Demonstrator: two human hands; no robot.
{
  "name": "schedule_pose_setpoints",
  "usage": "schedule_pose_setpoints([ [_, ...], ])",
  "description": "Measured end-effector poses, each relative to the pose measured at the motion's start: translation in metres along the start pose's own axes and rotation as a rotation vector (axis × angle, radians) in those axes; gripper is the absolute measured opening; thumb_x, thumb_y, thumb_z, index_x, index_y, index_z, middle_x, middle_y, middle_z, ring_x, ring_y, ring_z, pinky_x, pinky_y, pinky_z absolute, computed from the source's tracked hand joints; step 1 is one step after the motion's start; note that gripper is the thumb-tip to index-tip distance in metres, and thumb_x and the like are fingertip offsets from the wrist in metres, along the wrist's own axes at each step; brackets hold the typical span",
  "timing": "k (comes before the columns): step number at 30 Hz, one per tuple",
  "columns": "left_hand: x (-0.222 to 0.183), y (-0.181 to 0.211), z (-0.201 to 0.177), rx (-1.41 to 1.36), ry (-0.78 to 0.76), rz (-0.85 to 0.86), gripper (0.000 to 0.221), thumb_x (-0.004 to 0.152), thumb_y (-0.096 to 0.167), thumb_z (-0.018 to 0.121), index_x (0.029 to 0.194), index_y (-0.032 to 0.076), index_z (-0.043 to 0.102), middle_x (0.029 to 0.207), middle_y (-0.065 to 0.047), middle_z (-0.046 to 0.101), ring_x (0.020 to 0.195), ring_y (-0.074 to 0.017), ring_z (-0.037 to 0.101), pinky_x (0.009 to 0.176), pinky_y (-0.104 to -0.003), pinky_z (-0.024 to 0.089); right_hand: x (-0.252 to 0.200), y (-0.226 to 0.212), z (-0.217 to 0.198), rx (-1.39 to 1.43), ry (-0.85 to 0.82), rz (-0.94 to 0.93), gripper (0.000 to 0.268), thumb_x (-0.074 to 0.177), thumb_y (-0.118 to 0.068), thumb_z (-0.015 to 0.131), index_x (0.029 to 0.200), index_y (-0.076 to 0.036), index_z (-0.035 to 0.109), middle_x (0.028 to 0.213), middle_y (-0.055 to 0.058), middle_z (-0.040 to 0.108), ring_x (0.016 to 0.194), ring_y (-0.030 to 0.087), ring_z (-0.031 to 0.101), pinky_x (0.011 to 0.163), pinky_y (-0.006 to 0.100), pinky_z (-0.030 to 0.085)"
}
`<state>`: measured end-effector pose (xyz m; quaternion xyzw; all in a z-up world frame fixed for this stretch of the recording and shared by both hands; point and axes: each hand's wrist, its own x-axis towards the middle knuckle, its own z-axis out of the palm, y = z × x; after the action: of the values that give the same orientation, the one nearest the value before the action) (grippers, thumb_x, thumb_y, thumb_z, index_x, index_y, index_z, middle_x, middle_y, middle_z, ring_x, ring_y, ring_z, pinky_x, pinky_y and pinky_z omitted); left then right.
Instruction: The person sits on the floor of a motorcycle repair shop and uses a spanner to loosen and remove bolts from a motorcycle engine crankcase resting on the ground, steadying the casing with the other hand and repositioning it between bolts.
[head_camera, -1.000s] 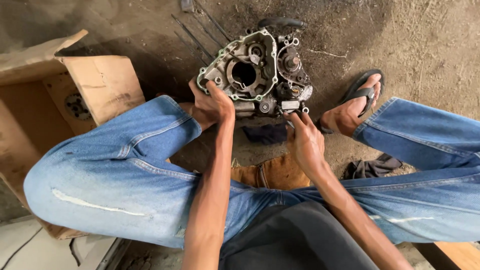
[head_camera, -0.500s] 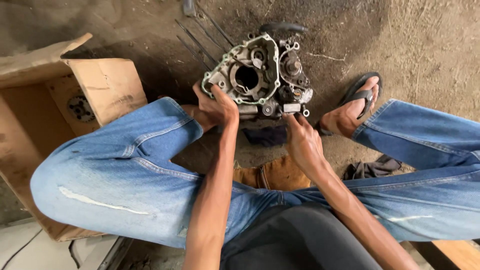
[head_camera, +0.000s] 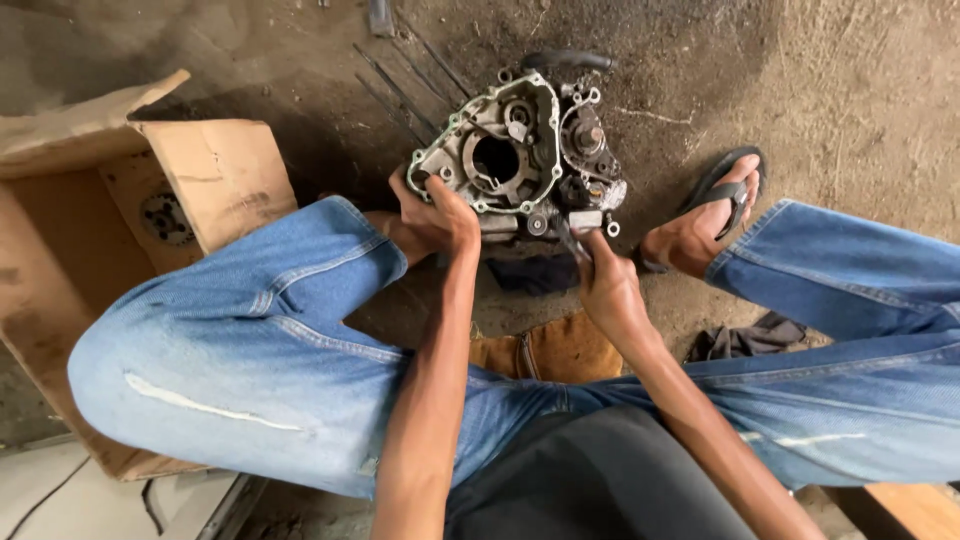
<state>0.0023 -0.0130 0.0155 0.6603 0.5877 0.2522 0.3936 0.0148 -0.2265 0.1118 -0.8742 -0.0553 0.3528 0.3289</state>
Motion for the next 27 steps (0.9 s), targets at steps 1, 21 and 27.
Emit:
schedule_pose_setpoints([
  [1, 0.001, 0.0, 0.002, -0.003, 0.003, -0.001, 0.039, 0.092, 0.026, 0.055, 0.124, 0.004, 0.06, 0.092, -0.022, 0.072, 0.077, -0.0336, 0.066, 0.072, -0.047, 0.051, 0.005, 0.006, 0.001, -0.002, 0.0, -0.003, 0.028, 0.101, 0.002, 0.053, 0.127, -0.006, 0.059, 0.066, 0.019, 0.069, 0.044, 0.023, 0.063, 0.035, 0.043, 0.04],
  [21, -0.001, -0.009, 0.004, -0.141, 0.025, 0.094, 0.037, 0.095, 0.028, 0.055, 0.119, 0.001, 0.063, 0.096, -0.021, 0.073, 0.084, -0.0327, 0.07, 0.077, -0.043, 0.055, 0.007, 0.005, 0.027, 0.133, 0.247, -0.058, 0.023, 0.101, -0.003, 0.061, 0.123, -0.001, 0.057, 0.088, 0.027, 0.069, 0.066, 0.033, 0.069, 0.06, 0.046, 0.053],
  [27, -0.003, 0.004, -0.001, -0.085, 0.021, 0.08, 0.037, 0.092, 0.026, 0.052, 0.118, 0.003, 0.064, 0.094, -0.019, 0.074, 0.081, -0.0316, 0.07, 0.077, -0.044, 0.055, 0.029, -0.027, 0.015, 0.148, 0.152, 0.115, 0.024, 0.099, -0.007, 0.06, 0.123, -0.009, 0.06, 0.081, 0.022, 0.072, 0.071, 0.027, 0.074, 0.063, 0.04, 0.054],
])
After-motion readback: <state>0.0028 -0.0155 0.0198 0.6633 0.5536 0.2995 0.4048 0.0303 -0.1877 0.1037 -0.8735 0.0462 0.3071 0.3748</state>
